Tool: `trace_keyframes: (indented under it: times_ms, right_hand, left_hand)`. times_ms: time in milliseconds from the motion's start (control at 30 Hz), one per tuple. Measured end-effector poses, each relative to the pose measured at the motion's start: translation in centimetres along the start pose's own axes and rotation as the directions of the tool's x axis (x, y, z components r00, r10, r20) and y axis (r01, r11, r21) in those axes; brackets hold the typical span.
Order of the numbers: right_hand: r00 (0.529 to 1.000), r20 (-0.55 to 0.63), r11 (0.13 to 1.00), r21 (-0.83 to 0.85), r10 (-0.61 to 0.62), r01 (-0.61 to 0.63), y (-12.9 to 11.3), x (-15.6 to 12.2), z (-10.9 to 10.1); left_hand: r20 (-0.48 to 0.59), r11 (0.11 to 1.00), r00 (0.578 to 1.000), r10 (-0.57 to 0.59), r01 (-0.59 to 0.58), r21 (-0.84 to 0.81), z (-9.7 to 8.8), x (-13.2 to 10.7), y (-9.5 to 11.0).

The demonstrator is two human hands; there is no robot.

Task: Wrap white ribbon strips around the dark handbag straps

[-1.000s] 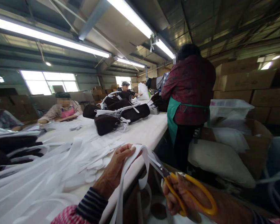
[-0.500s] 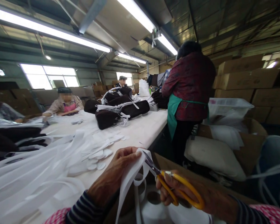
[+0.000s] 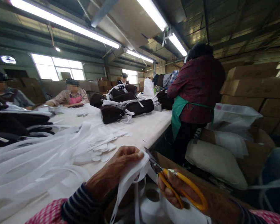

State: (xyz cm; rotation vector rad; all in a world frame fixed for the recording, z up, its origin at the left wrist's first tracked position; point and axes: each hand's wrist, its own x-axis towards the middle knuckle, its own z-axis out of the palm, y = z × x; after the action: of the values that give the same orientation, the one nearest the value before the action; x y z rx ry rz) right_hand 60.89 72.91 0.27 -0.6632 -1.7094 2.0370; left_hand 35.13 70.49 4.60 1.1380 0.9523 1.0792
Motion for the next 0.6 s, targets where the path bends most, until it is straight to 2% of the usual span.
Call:
trace_keyframes:
  times_ms: [100, 200, 300, 500, 600]
  right_hand:
    - [0.997, 0.024, 0.992, 0.099, 0.077, -0.079, 0.3, 0.5, 0.3]
    - [0.991, -0.017, 0.987, 0.098, 0.130, -0.128, 0.3, 0.8, 0.6]
    - [0.990, -0.031, 0.987, 0.086, 0.136, -0.133, 0.0, 0.8, 0.8]
    - [0.987, 0.142, 0.995, 0.048, 0.079, -0.087, 0.3, 1.0, 1.1]
    - [0.989, 0.097, 0.992, 0.052, 0.114, -0.119, 0.9, 1.1, 1.5]
  left_hand:
    - [0.038, 1.000, 0.999, 0.028, -0.029, 0.010, -0.7, 0.1, -0.2]
    - [0.088, 1.000, 0.996, 0.030, -0.031, 0.006, -1.5, 0.1, -0.4]
    - [0.108, 1.000, 0.994, 0.017, -0.018, 0.014, -2.1, 0.0, -0.5]
    - [0.129, 0.995, 0.991, -0.046, 0.034, 0.094, -2.6, -0.5, -0.9]
    - [0.114, 0.995, 0.991, -0.074, 0.065, 0.080, -2.3, -0.9, -1.5]
